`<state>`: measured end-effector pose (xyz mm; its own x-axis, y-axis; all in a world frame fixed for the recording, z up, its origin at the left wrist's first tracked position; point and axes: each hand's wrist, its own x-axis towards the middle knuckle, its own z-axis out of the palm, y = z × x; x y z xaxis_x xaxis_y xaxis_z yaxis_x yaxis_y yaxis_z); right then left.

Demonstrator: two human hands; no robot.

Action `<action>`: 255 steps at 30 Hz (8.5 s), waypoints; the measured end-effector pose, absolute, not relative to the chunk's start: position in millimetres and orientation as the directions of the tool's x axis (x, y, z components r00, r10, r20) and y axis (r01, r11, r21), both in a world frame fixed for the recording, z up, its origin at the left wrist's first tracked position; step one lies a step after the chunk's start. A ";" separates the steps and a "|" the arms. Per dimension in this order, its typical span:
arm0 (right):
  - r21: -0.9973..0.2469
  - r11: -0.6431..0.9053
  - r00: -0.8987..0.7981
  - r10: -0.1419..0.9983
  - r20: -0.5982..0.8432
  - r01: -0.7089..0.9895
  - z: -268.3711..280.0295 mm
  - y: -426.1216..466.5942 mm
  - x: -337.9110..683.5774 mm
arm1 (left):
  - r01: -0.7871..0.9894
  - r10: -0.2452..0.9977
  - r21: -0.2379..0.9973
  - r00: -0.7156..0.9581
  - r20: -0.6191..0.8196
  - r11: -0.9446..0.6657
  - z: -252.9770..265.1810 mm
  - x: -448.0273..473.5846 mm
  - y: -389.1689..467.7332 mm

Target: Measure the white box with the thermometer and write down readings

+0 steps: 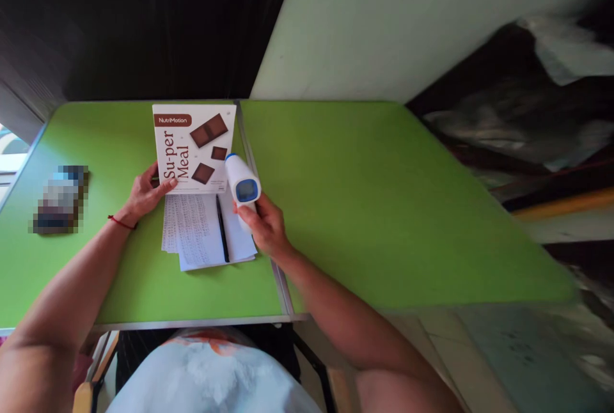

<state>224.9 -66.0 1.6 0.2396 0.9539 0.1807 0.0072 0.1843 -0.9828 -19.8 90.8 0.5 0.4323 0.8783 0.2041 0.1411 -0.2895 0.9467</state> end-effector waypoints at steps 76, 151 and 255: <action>-0.885 0.157 0.088 0.972 0.217 0.439 -4.4 -104.8 206.9 | 0.730 0.843 0.538 0.534 -0.067 -0.420 -4.6 -17.1 95.3; -0.799 0.274 0.003 0.946 0.326 0.535 -5.9 -103.1 206.4 | 0.748 0.818 0.493 0.563 -0.116 -0.445 -5.0 -22.3 96.9; -0.168 0.047 0.015 0.936 0.352 0.985 -5.8 -72.3 248.9 | 0.344 0.929 0.919 0.365 0.058 -0.193 12.7 -10.9 75.9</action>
<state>248.9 -72.3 -5.8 0.0154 0.9360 0.3518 0.9848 0.0468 -0.1676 -10.9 75.9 12.7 0.3648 0.9293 0.0583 0.3441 -0.1927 0.9189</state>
